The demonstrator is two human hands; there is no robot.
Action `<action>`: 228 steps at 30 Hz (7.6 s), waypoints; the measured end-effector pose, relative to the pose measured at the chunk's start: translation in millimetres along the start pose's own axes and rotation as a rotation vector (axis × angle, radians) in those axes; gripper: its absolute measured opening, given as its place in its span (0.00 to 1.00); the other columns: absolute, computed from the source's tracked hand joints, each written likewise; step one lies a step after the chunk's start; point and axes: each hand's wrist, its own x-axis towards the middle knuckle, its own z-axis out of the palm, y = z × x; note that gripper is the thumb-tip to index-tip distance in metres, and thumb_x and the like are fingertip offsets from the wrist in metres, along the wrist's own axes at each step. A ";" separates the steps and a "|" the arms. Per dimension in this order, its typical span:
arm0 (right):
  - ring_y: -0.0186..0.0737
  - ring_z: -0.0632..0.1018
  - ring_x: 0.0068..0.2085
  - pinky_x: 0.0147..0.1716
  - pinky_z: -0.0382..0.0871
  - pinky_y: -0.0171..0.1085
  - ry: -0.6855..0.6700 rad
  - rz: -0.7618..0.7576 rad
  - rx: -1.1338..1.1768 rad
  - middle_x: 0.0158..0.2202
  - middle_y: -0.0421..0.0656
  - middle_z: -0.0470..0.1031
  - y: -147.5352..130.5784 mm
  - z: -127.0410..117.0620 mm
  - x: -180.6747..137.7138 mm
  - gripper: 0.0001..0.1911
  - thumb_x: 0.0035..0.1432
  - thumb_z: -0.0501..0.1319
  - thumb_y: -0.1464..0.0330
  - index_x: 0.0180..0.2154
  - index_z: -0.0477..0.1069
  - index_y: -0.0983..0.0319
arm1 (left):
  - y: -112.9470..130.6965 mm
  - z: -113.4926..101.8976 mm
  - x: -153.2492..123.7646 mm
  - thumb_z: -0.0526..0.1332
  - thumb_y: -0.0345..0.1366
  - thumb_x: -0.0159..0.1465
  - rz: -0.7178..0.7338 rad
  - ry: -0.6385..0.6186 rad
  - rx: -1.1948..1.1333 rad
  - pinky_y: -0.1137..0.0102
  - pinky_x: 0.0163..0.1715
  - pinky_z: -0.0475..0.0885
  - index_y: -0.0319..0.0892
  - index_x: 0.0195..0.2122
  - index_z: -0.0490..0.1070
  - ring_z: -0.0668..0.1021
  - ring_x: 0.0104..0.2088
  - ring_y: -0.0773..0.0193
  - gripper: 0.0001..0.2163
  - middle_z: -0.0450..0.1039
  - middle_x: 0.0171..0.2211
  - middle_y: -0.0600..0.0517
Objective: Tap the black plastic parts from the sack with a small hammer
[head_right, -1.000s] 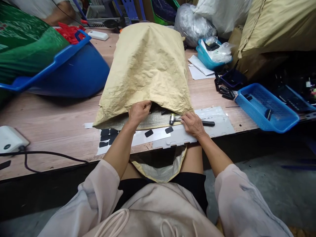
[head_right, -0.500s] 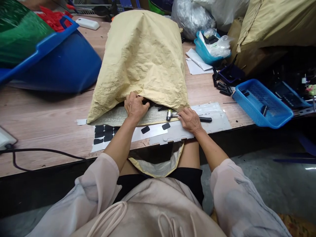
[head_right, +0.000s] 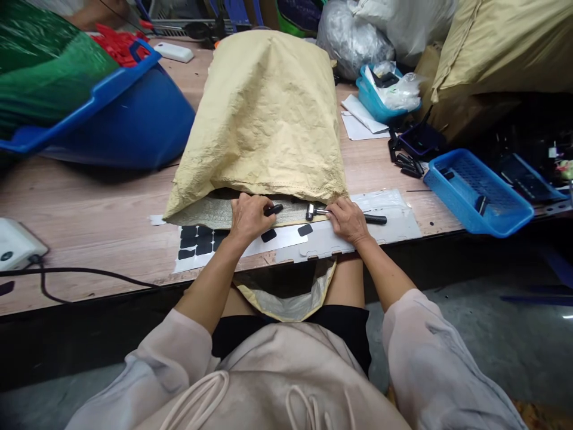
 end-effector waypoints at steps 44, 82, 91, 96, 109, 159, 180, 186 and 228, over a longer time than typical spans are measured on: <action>0.48 0.73 0.43 0.43 0.68 0.45 0.039 -0.012 -0.012 0.39 0.47 0.75 5.1 3.0 -2.1 0.11 0.71 0.56 0.64 0.43 0.77 0.58 | -11.4 44.8 -44.5 0.72 0.39 0.58 0.114 0.045 -0.358 0.57 0.50 0.67 0.48 0.37 0.80 0.74 0.45 0.51 0.07 0.79 0.37 0.50; 0.43 0.78 0.42 0.44 0.75 0.42 0.168 0.173 0.425 0.39 0.45 0.75 -116.8 -16.8 -12.6 0.12 0.74 0.54 0.64 0.48 0.76 0.55 | -8.2 43.0 -41.1 0.75 0.38 0.58 0.030 -0.014 -0.482 0.57 0.53 0.66 0.49 0.38 0.84 0.75 0.48 0.54 0.07 0.80 0.38 0.52; 0.44 0.79 0.42 0.44 0.75 0.42 0.137 0.251 0.386 0.41 0.46 0.76 -128.1 -4.1 -19.3 0.14 0.75 0.53 0.64 0.51 0.76 0.56 | -8.8 44.4 -39.8 0.75 0.38 0.58 0.028 -0.003 -0.493 0.58 0.51 0.65 0.48 0.34 0.83 0.74 0.46 0.54 0.05 0.78 0.35 0.52; 0.44 0.79 0.44 0.45 0.75 0.42 0.182 0.270 0.388 0.42 0.46 0.77 -125.1 -9.2 -21.5 0.15 0.75 0.53 0.64 0.52 0.76 0.56 | -8.4 43.9 -40.3 0.75 0.37 0.57 0.029 0.009 -0.490 0.59 0.52 0.65 0.48 0.35 0.83 0.74 0.46 0.55 0.05 0.78 0.35 0.52; 0.43 0.77 0.39 0.37 0.71 0.39 0.087 0.018 -0.035 0.40 0.45 0.78 -30.4 -18.0 -2.1 0.13 0.73 0.56 0.65 0.47 0.79 0.56 | -10.4 45.7 -41.5 0.73 0.36 0.57 0.067 0.026 -0.459 0.57 0.52 0.66 0.47 0.34 0.82 0.74 0.46 0.52 0.04 0.80 0.36 0.52; 0.51 0.72 0.45 0.49 0.68 0.47 -0.004 0.049 -0.037 0.41 0.48 0.76 10.7 -1.3 -2.5 0.12 0.69 0.55 0.64 0.46 0.77 0.57 | -6.6 9.8 -33.4 0.64 0.42 0.65 -0.113 0.147 -0.497 0.64 0.43 0.73 0.44 0.43 0.81 0.78 0.40 0.56 0.11 0.78 0.37 0.48; 0.50 0.71 0.45 0.48 0.67 0.46 0.009 0.040 -0.046 0.40 0.48 0.75 12.4 -0.5 -2.8 0.12 0.69 0.56 0.65 0.46 0.78 0.57 | 1.6 32.6 -58.9 0.69 0.37 0.63 0.056 -0.042 -0.326 0.63 0.44 0.72 0.46 0.38 0.78 0.77 0.44 0.54 0.04 0.75 0.38 0.49; 0.49 0.72 0.44 0.48 0.67 0.45 0.019 0.024 -0.075 0.40 0.47 0.75 12.3 -0.9 -2.3 0.11 0.70 0.56 0.65 0.45 0.77 0.57 | 5.4 25.6 -48.0 0.71 0.34 0.60 0.111 -0.093 -0.331 0.61 0.49 0.72 0.45 0.36 0.77 0.76 0.47 0.52 0.05 0.75 0.38 0.49; 0.42 0.80 0.44 0.46 0.75 0.39 0.202 0.318 0.323 0.43 0.46 0.79 -152.4 -27.0 -17.5 0.19 0.75 0.52 0.65 0.59 0.76 0.56 | -2.4 41.8 -54.7 0.76 0.31 0.56 -0.042 0.012 -0.577 0.57 0.54 0.67 0.48 0.35 0.82 0.75 0.47 0.54 0.07 0.80 0.38 0.53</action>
